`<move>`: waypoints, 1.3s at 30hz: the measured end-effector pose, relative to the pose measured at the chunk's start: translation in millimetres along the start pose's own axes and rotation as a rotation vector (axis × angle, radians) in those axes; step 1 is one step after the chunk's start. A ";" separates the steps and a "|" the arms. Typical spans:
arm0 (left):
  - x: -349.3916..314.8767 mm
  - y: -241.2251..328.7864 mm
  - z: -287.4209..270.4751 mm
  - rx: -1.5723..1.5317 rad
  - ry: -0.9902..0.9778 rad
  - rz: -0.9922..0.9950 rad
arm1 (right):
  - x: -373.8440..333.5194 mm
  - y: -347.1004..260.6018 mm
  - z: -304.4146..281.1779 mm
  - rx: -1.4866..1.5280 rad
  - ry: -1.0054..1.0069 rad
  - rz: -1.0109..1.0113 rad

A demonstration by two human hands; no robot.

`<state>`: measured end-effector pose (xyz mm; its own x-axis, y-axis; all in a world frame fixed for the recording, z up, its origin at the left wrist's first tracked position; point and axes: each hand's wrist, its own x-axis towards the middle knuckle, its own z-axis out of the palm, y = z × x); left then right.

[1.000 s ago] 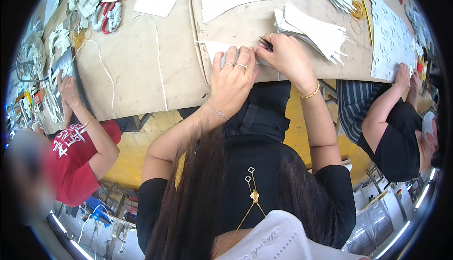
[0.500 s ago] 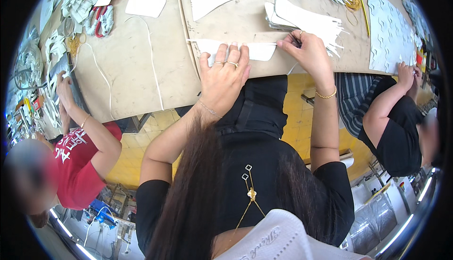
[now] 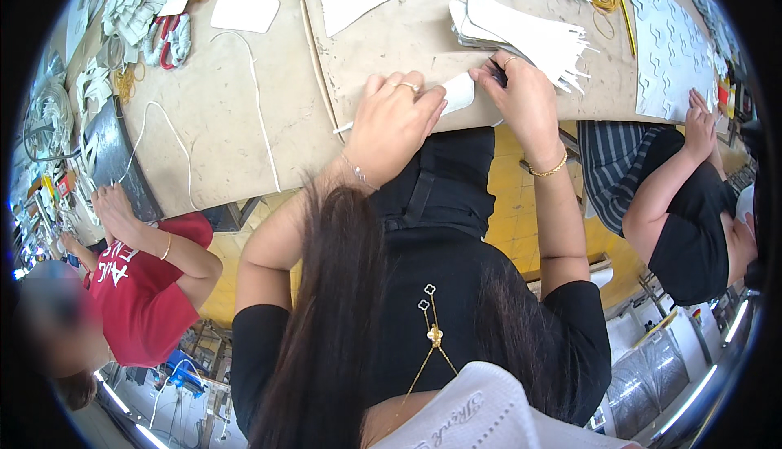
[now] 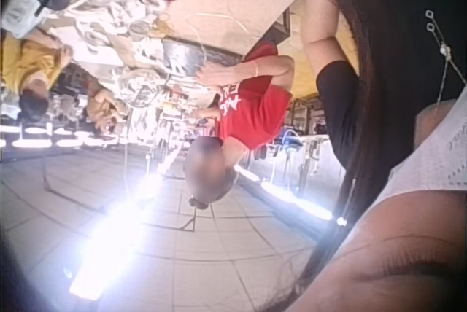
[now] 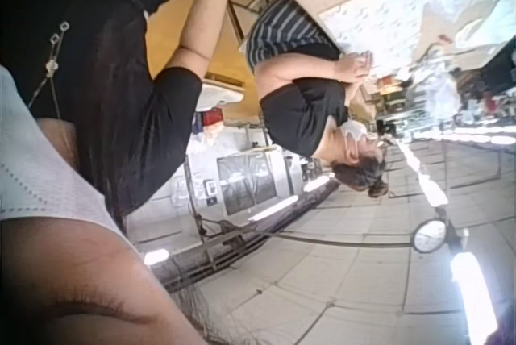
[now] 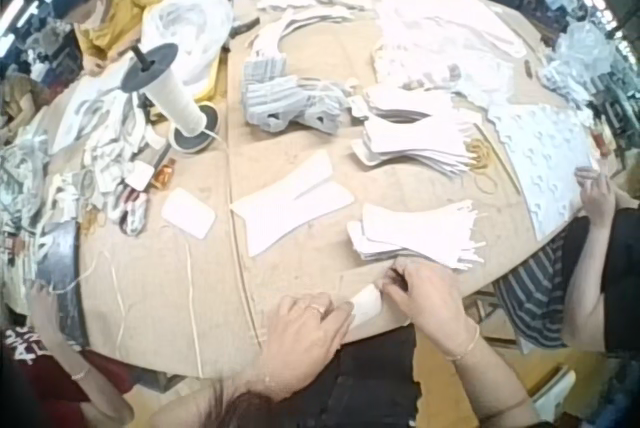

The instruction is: The person hand-sews white fabric pieces using a needle and thread, stitching along the edges and stacking finished pieces on the table. The task is performed repeatedly in a workshop setting with other workers visible nearby.

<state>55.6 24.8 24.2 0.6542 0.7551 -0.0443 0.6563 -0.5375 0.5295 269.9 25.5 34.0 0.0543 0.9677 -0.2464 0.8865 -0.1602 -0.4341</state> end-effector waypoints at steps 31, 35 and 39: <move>44.7 -19.2 -5.9 0.047 -0.017 0.393 | -86.1 -16.2 30.0 0.152 0.215 -0.071; 49.9 -17.3 -3.5 -0.003 0.017 0.358 | -85.5 -17.1 30.3 0.093 0.175 -0.066; 63.3 0.8 6.2 0.024 0.000 0.125 | -87.8 -19.0 27.8 0.033 0.125 -0.042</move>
<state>99.9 69.9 16.5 0.7318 0.6812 0.0207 0.5779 -0.6364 0.5108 235.4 -61.8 39.8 0.0764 0.9900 -0.1184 0.8737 -0.1237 -0.4704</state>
